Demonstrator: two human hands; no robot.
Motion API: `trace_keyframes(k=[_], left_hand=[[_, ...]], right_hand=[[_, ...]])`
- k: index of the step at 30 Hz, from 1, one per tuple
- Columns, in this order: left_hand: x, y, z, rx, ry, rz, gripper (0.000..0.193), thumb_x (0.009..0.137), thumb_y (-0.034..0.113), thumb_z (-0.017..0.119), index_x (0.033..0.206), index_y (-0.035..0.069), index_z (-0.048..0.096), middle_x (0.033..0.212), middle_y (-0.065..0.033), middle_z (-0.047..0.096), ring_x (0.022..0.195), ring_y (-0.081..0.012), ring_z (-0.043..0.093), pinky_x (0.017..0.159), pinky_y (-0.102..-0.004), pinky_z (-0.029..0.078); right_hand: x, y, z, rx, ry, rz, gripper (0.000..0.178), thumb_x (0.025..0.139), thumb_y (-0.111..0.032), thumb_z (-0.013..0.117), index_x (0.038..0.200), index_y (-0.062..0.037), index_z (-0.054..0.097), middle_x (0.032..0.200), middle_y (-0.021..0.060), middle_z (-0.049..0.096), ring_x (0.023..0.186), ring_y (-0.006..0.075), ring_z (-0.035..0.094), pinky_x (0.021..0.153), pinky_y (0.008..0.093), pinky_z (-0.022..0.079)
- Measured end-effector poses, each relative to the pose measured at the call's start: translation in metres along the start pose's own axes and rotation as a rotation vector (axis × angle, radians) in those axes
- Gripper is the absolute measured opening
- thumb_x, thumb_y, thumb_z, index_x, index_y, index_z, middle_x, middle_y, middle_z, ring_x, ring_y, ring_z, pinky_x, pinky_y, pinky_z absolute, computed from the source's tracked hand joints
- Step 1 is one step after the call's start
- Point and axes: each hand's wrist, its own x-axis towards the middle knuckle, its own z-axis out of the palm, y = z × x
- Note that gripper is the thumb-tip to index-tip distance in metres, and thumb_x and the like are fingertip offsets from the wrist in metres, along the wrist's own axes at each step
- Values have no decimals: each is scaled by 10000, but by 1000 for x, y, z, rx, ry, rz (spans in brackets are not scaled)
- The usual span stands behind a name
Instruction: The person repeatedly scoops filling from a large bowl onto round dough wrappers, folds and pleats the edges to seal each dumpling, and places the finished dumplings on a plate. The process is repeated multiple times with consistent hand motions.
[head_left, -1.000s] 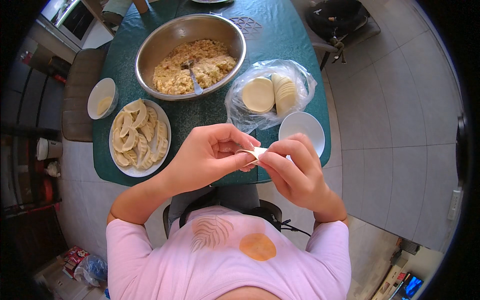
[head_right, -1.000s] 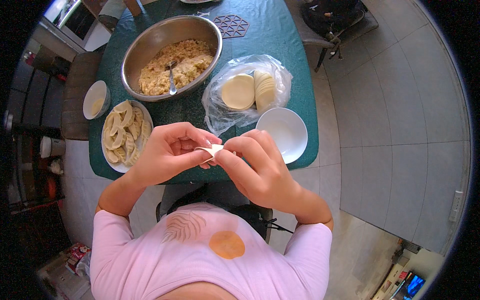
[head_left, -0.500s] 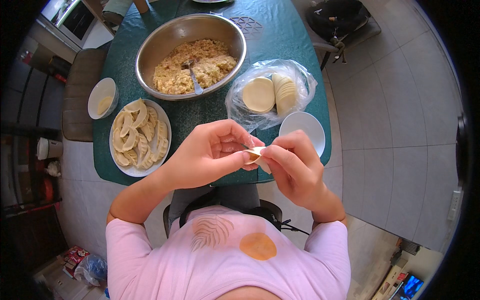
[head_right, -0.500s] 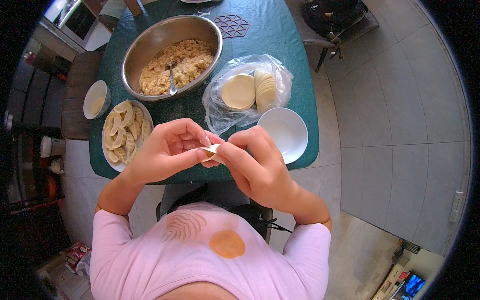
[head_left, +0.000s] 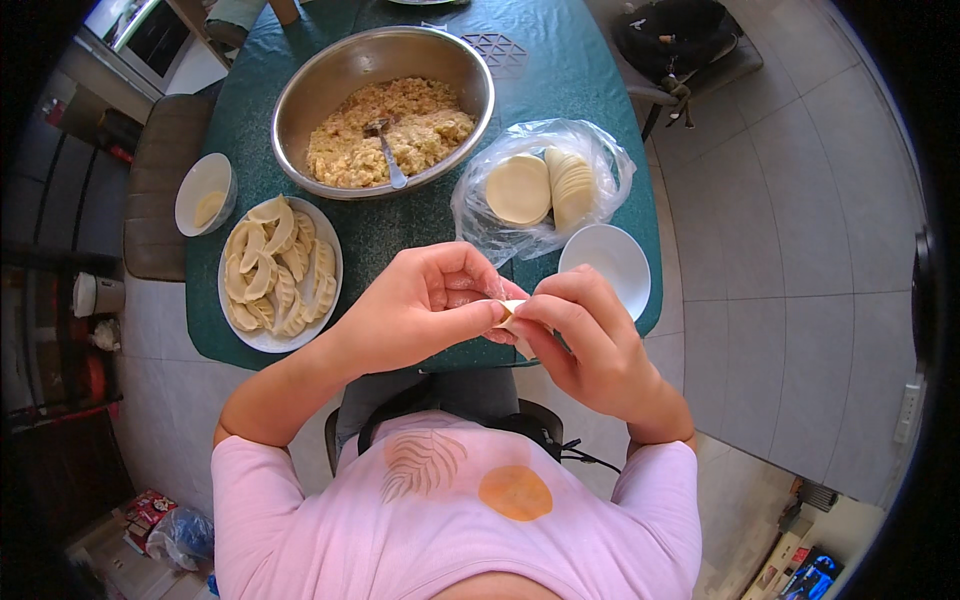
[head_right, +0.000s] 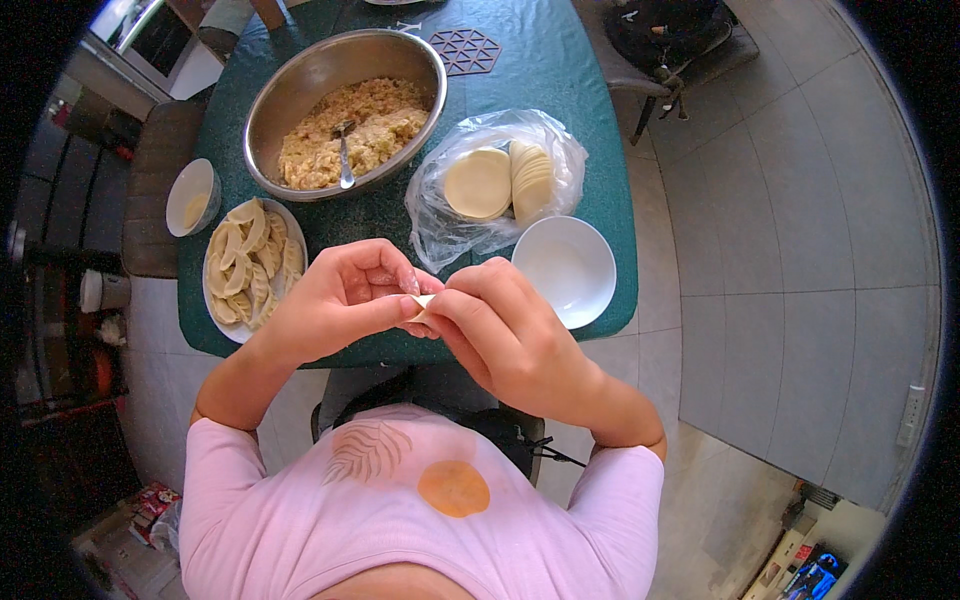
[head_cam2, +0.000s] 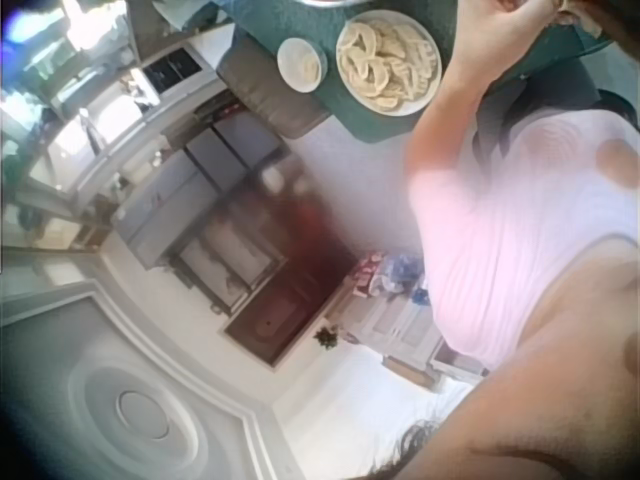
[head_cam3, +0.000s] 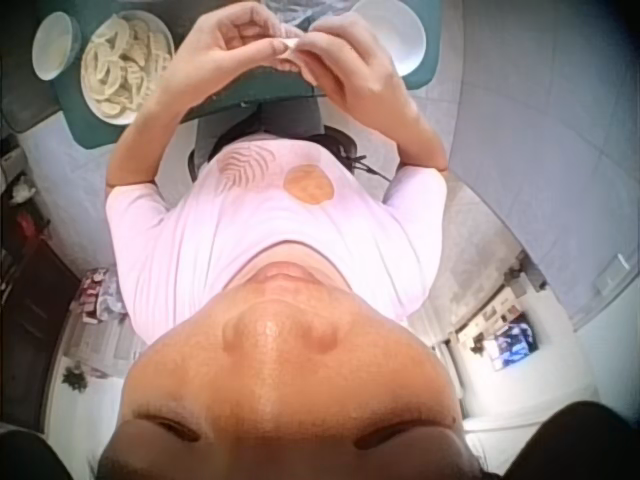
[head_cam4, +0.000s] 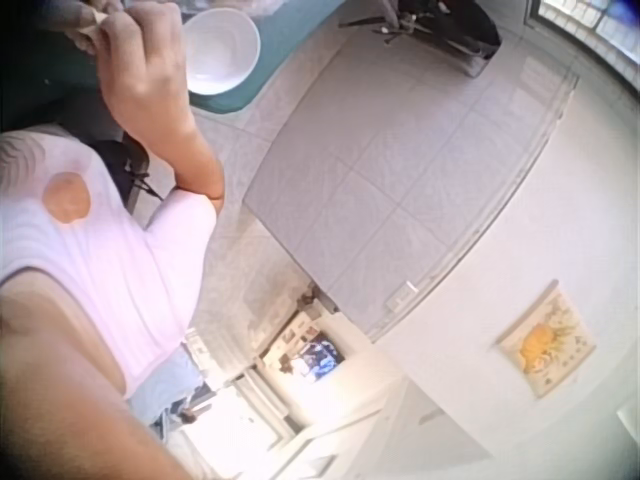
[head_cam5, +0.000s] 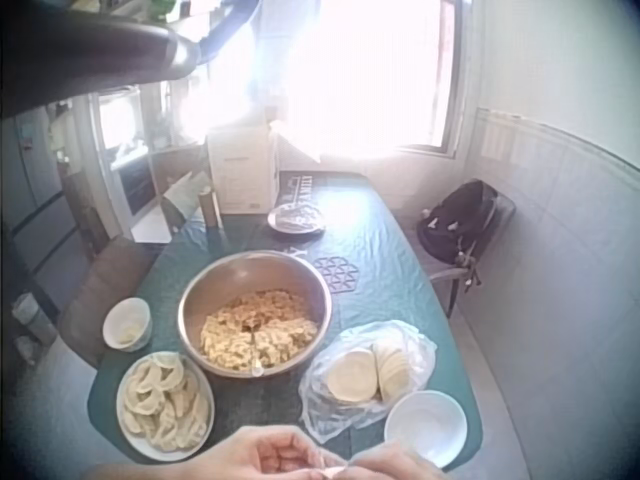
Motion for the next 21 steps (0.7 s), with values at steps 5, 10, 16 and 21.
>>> trace_keyframes(k=[5, 10, 16, 21], left_hand=[[0, 0, 1, -27, 9, -4, 85, 848, -16, 596, 903, -2, 532, 1047, -164, 618, 928, -150, 615, 814, -297, 535], [1, -4, 0, -44, 9, 21, 95, 842, -12, 609, 892, -10, 529, 1050, -174, 616, 923, -156, 618, 815, -297, 535], [-2, 0, 5, 133, 102, 87, 79, 841, -20, 616, 906, -31, 573, 1074, -185, 610, 946, -158, 618, 827, -283, 529], [-4, -4, 6, 135, 92, 155, 144, 848, 11, 626, 970, -63, 602, 1057, -124, 621, 929, -132, 625, 811, -245, 525]], right_hand=[[0, -2, -3, 103, -33, 100, 262, 729, 27, 696, 962, 0, 582, 870, 116, 530, 730, 246, 545, 612, 333, 471], [-1, -1, -3, 44, -26, 56, 258, 722, 41, 689, 957, 0, 590, 870, 109, 531, 725, 246, 542, 606, 327, 467], [-1, 3, -2, -50, -5, -57, 267, 709, 67, 681, 952, 10, 586, 860, 110, 535, 703, 249, 542, 593, 327, 460], [0, 7, 5, 83, 88, -27, 269, 720, 75, 679, 967, 17, 589, 846, 117, 553, 682, 253, 552, 582, 332, 462]])
